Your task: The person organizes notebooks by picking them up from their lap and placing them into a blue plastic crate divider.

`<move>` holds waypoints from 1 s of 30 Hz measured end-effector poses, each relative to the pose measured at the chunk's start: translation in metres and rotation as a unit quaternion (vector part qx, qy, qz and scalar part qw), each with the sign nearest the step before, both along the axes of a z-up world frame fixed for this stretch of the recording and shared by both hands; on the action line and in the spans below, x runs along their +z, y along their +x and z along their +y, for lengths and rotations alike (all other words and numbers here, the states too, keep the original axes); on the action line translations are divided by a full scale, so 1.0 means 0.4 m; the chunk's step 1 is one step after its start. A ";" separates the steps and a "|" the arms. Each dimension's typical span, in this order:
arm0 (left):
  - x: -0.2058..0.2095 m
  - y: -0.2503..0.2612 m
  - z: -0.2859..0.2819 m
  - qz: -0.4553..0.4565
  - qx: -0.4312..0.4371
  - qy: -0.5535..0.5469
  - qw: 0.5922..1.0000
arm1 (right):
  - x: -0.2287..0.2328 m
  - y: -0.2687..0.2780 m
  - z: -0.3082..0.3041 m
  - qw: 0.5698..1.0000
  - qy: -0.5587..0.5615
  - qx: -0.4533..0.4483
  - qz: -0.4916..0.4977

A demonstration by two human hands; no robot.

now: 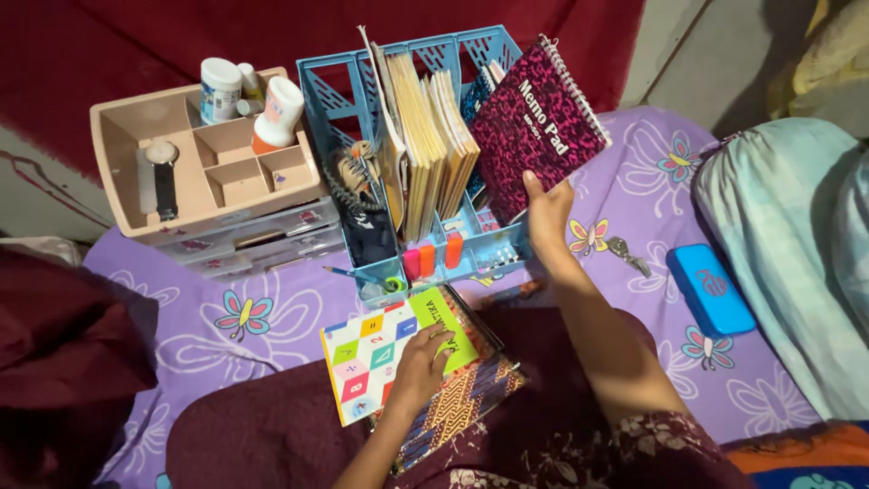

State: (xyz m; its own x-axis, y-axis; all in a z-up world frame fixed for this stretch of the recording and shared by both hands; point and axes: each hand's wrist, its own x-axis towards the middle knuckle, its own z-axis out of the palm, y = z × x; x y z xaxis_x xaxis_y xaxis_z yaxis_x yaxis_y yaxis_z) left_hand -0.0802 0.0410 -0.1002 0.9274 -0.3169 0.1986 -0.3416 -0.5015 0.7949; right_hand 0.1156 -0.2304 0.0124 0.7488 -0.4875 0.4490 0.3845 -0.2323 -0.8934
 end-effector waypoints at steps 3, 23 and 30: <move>0.017 0.000 0.004 0.014 -0.003 -0.025 1.000 | -0.013 0.044 0.015 0.996 -0.059 -0.059 0.012; 0.073 -0.010 -0.002 0.052 0.023 -0.023 0.998 | -0.078 0.169 0.103 0.961 -0.112 -0.130 0.216; 0.080 -0.009 -0.001 0.065 0.021 -0.014 0.998 | -0.142 0.183 0.072 0.920 -0.247 -0.122 0.277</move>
